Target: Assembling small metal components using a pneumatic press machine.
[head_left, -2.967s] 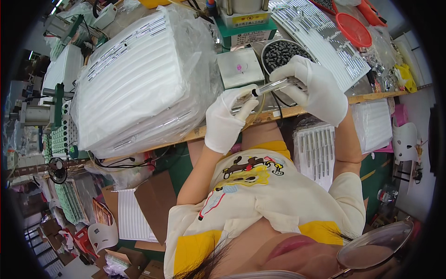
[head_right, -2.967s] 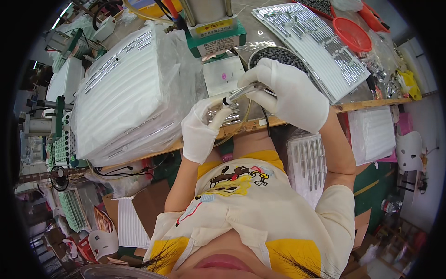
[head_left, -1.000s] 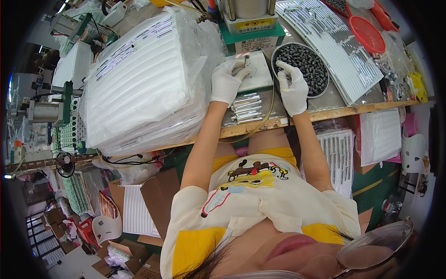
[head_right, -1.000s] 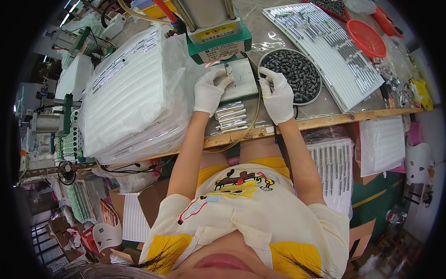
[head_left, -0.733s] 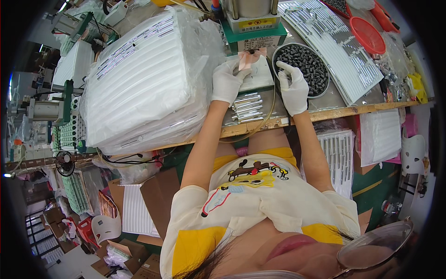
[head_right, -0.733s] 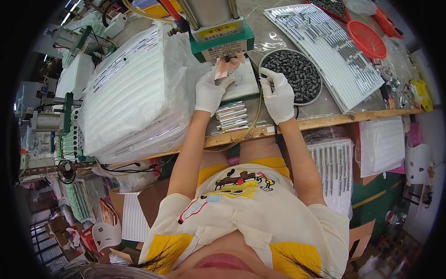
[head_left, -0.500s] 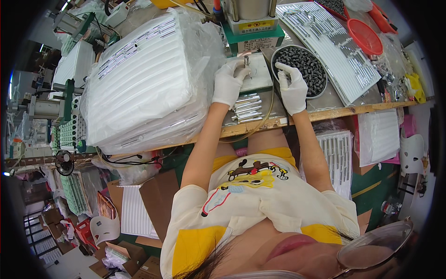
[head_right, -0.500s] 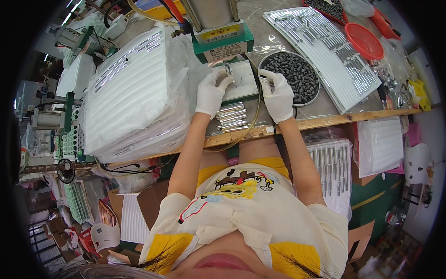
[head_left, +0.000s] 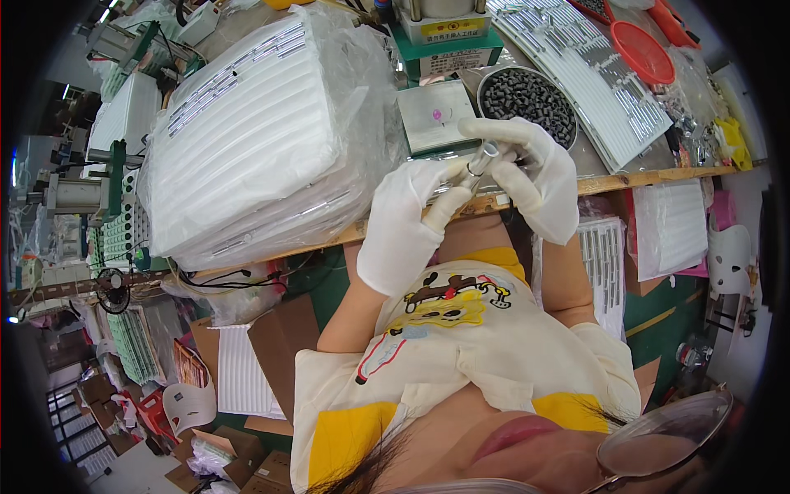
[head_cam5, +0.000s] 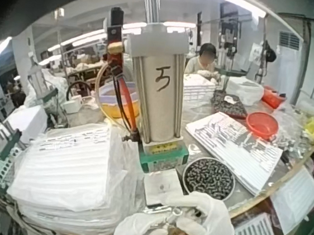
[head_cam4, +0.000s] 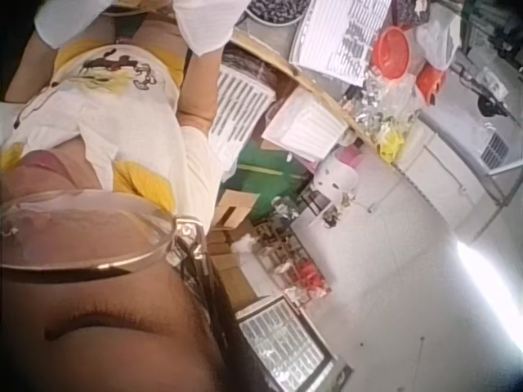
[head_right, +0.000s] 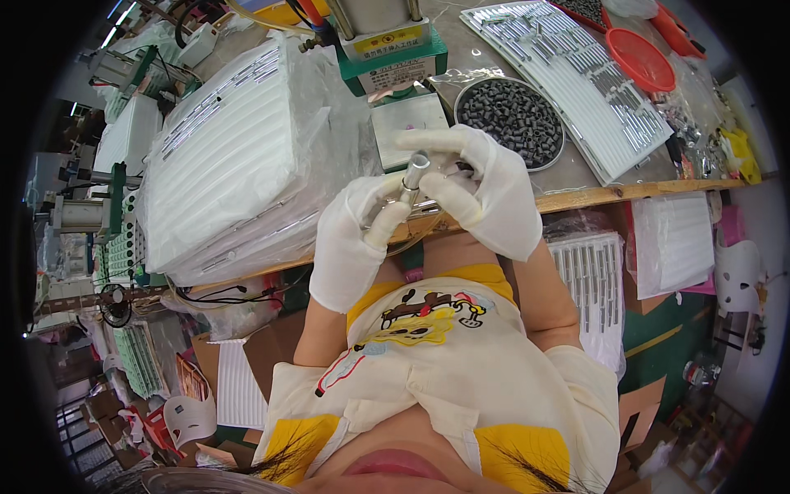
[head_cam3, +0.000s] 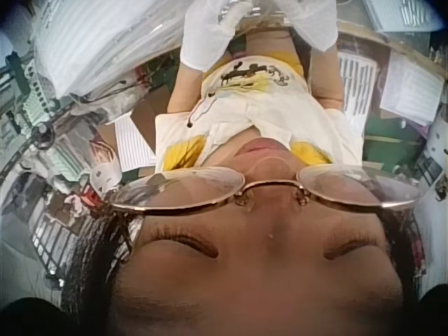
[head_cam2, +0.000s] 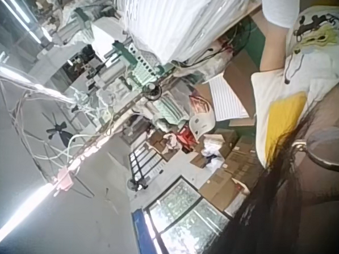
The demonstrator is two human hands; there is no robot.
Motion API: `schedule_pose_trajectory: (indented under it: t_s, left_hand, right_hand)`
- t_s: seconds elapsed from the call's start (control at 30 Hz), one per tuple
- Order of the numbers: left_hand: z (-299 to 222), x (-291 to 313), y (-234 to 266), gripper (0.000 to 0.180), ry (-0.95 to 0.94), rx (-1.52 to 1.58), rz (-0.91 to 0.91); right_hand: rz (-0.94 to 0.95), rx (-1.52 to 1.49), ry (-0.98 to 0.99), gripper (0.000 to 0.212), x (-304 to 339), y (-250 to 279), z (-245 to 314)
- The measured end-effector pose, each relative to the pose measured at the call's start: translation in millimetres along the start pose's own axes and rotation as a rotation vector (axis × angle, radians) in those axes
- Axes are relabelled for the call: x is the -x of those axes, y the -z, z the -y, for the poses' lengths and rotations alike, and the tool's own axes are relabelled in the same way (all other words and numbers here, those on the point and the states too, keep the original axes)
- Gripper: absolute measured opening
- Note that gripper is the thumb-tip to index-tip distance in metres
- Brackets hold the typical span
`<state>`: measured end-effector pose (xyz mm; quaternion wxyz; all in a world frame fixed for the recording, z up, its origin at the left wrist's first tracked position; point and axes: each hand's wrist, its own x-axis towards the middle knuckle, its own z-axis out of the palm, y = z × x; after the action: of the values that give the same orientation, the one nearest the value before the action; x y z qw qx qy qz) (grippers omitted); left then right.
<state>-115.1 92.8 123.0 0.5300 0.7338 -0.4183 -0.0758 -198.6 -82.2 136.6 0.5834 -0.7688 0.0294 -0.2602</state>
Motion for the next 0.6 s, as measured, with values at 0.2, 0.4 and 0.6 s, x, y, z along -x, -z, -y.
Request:
schedule_pose_trajectory:
  t_s: [0.2, 0.4, 0.6]
  left_hand:
    - [-19, 12, 8, 0.034, -0.16, -0.274, -0.244]
    - [-36, 20, 15, 0.045, -0.159, -0.384, -0.275]
    - [-27, 23, 14, 0.048, -0.236, -0.473, -0.335]
  right_hand:
    - [0.114, 0.115, 0.055, 0.034, 9, 8, 16]
    - [0.118, 0.173, 0.18, 0.031, 16, 6, 16]
    - [-0.01, 0.239, 0.284, 0.029, 15, -7, 7]
